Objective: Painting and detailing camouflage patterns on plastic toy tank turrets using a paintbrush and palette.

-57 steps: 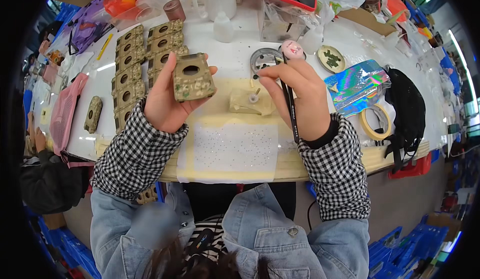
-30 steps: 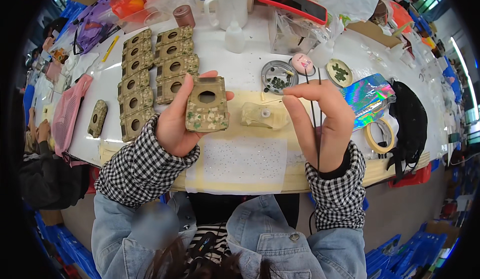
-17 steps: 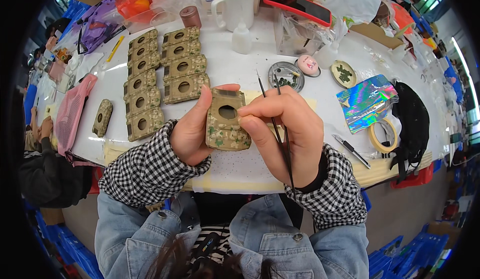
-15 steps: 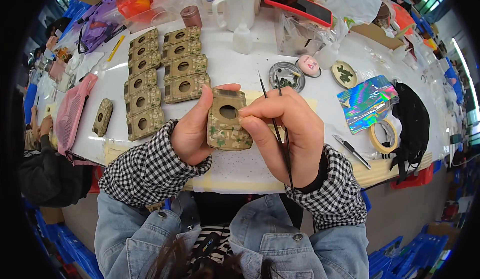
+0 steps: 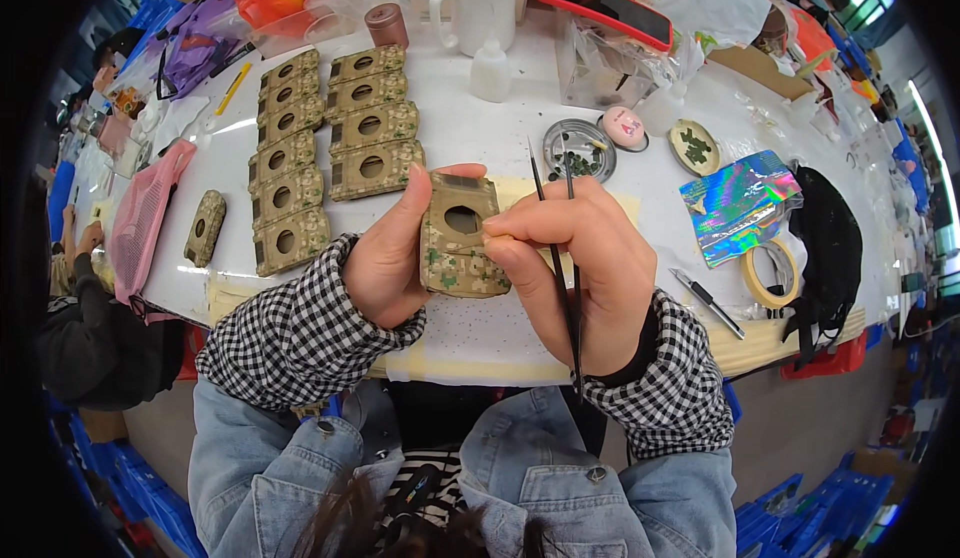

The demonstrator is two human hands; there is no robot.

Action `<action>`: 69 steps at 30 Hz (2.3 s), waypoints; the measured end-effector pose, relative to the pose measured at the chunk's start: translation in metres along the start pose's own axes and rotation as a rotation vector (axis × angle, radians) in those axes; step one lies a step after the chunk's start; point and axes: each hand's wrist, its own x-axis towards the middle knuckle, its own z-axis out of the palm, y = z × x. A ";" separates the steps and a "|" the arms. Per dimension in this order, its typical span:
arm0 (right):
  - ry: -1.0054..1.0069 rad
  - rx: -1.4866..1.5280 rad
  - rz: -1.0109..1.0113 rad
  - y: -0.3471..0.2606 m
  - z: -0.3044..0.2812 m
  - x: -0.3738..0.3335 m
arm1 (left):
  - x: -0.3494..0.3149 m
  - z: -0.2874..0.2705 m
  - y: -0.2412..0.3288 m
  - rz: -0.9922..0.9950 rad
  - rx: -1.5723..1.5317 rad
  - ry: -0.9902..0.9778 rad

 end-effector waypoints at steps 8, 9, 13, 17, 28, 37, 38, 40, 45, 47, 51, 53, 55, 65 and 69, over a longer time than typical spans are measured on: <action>0.004 -0.008 0.022 -0.002 0.000 -0.001 | 0.000 0.001 0.000 0.003 -0.001 0.005; 0.004 -0.008 0.022 -0.002 0.000 -0.001 | 0.000 0.001 0.000 0.003 0.000 0.005; 0.007 0.000 0.030 -0.002 0.001 -0.001 | 0.000 0.001 0.001 -0.001 -0.002 0.007; 0.004 0.018 0.055 -0.002 0.001 -0.002 | 0.000 0.000 0.000 0.002 -0.008 0.008; 0.150 -0.143 0.147 0.007 -0.024 -0.012 | 0.002 -0.002 0.003 0.018 0.005 0.082; -0.011 -0.550 0.028 0.033 -0.019 -0.024 | 0.004 -0.001 0.010 0.061 -0.027 0.151; -0.037 -0.550 0.036 0.036 -0.018 -0.025 | 0.004 -0.002 0.009 0.062 -0.024 0.149; -0.053 -0.538 0.042 0.039 -0.018 -0.027 | 0.006 -0.004 0.008 0.070 -0.023 0.142; -0.090 -0.545 0.049 0.025 -0.024 -0.025 | 0.004 -0.005 0.008 0.091 0.006 0.158; -0.081 -0.403 0.083 0.021 -0.036 -0.031 | 0.004 -0.007 0.009 0.104 -0.005 0.146; -0.079 -0.070 0.318 0.001 -0.038 -0.059 | 0.006 -0.005 0.008 0.118 -0.041 0.150; -0.185 0.045 0.344 -0.005 -0.036 -0.073 | 0.005 -0.005 0.008 0.128 -0.050 0.151; -0.306 0.023 0.421 -0.011 -0.028 -0.073 | 0.005 -0.006 0.007 0.141 -0.045 0.137; -0.200 0.229 0.538 0.011 -0.003 -0.084 | 0.006 -0.006 0.007 0.131 -0.042 0.199; -0.071 0.328 0.745 0.010 0.005 -0.088 | 0.006 -0.005 0.006 0.135 -0.037 0.227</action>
